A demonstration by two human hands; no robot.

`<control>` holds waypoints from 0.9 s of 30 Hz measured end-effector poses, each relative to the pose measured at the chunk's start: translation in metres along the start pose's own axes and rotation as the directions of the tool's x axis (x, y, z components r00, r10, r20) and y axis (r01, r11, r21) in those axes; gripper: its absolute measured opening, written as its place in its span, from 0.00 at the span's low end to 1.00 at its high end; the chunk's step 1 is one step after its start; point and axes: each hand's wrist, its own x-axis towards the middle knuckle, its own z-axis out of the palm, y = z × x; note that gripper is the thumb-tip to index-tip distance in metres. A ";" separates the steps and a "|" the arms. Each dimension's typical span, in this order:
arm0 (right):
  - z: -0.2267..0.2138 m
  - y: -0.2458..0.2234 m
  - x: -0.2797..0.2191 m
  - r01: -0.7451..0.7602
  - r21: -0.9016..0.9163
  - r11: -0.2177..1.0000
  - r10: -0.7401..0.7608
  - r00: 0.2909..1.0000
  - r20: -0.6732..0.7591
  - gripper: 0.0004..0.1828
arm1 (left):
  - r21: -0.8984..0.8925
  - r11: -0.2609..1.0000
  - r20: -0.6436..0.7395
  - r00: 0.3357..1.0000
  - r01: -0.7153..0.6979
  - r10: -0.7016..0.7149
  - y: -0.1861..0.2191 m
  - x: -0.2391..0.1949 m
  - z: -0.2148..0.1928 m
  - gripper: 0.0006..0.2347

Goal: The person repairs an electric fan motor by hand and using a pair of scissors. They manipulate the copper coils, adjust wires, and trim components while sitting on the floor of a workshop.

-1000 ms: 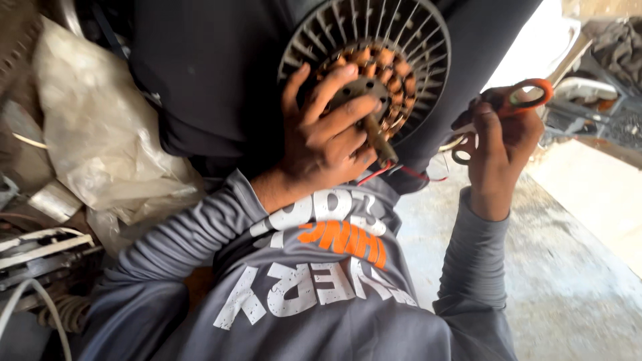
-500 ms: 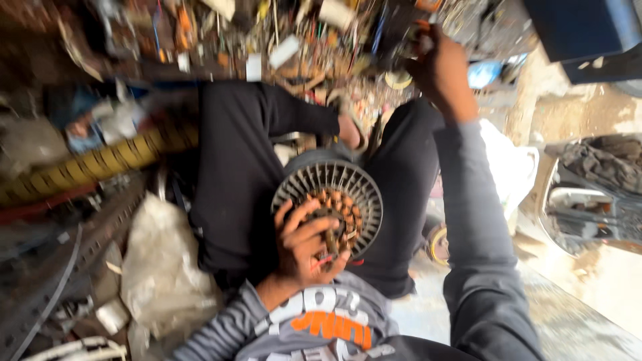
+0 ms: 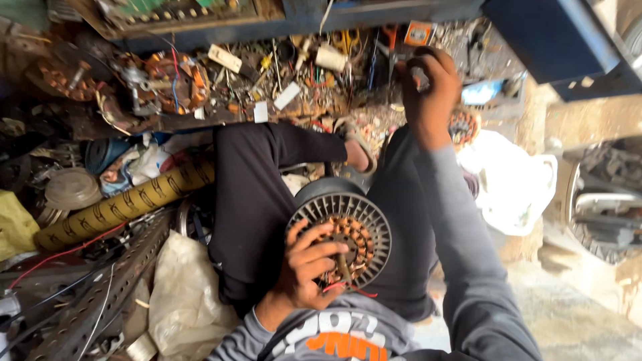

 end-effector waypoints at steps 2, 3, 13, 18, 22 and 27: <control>-0.029 -0.019 -0.036 -0.231 0.211 0.950 0.229 0.973 0.036 0.24 | 0.005 1.000 -0.043 0.999 -0.004 0.004 -0.007 -0.001 -0.006 0.12; -0.048 -0.028 -0.062 -0.164 0.144 0.976 0.160 0.986 0.043 0.20 | 0.005 1.000 -0.067 0.998 0.013 -0.013 -0.009 -0.006 -0.009 0.12; -0.171 -0.127 -0.241 -0.381 -0.108 0.918 0.396 0.873 0.286 0.19 | 0.171 0.985 0.114 0.993 -0.025 0.005 -0.020 -0.050 -0.016 0.09; -0.148 -0.179 -0.246 -0.370 0.152 0.917 0.257 0.836 0.484 0.16 | 0.189 0.982 0.106 0.994 0.003 -0.024 -0.011 -0.051 -0.008 0.09; -0.120 -0.215 -0.242 -0.412 0.181 0.893 0.264 0.805 0.531 0.18 | 0.180 0.983 0.068 0.996 0.039 -0.052 -0.007 -0.053 -0.004 0.07; -0.096 -0.220 -0.233 -0.272 0.151 0.950 0.182 0.879 0.440 0.17 | 0.166 0.984 -0.008 0.998 0.060 -0.059 -0.005 -0.053 0.002 0.05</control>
